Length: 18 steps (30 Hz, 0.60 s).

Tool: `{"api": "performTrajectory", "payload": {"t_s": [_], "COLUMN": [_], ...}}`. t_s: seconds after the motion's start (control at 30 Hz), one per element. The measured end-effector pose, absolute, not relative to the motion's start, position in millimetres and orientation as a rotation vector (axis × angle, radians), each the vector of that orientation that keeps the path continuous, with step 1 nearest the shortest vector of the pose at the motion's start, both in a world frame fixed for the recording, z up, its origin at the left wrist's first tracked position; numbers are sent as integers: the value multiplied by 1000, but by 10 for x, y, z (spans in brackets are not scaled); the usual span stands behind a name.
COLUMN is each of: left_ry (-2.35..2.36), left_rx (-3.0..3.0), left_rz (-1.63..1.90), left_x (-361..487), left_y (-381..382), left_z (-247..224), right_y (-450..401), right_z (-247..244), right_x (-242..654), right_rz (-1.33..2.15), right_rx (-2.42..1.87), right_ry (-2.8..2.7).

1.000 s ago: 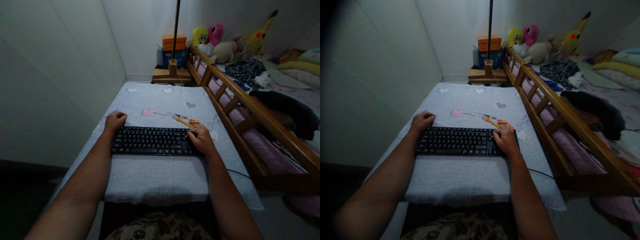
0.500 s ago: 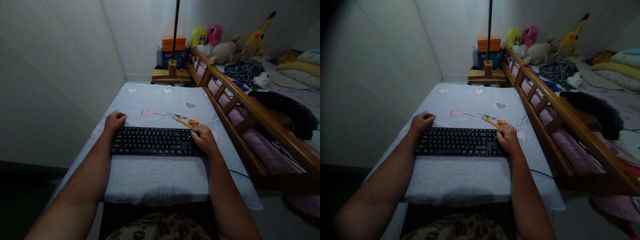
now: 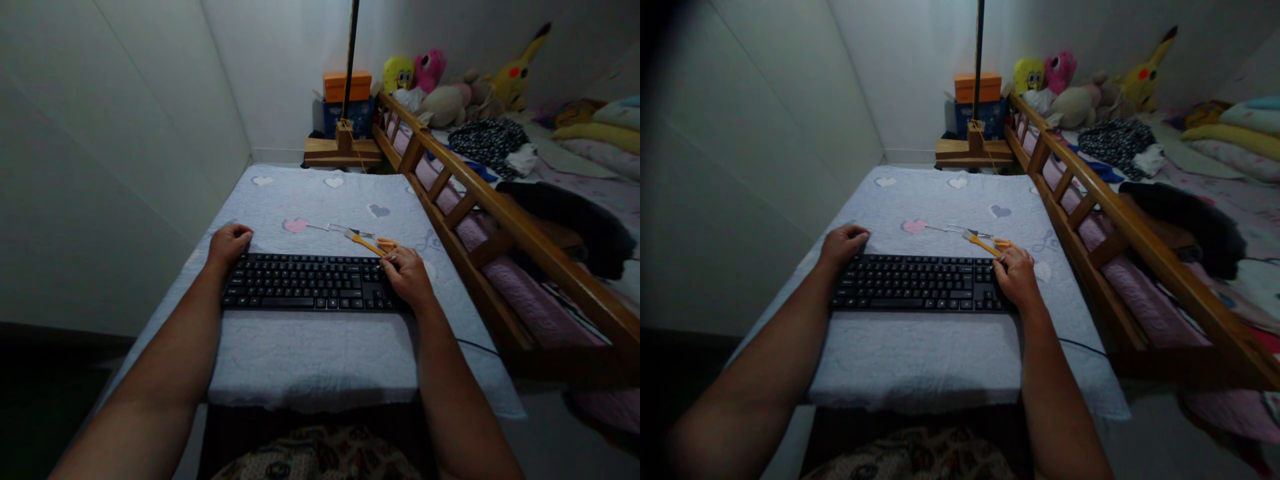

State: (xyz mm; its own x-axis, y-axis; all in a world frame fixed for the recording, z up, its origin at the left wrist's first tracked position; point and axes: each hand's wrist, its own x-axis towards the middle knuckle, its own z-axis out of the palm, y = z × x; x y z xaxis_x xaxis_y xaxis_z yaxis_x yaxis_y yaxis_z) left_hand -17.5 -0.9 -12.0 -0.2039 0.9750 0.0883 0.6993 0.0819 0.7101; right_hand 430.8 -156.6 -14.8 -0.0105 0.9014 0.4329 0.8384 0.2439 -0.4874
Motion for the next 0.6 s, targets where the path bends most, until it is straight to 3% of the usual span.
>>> {"api": "performTrajectory", "payload": {"t_s": [0.6], "left_ry": [1960], "left_rx": [1657], "left_rz": [904], "left_x": [-194], "left_y": [12], "left_z": [-151], "right_y": [-1584], "right_z": [-121], "right_x": [4287], "right_rz": [151], "right_rx": [-1568], "right_ry": [-1840]}}
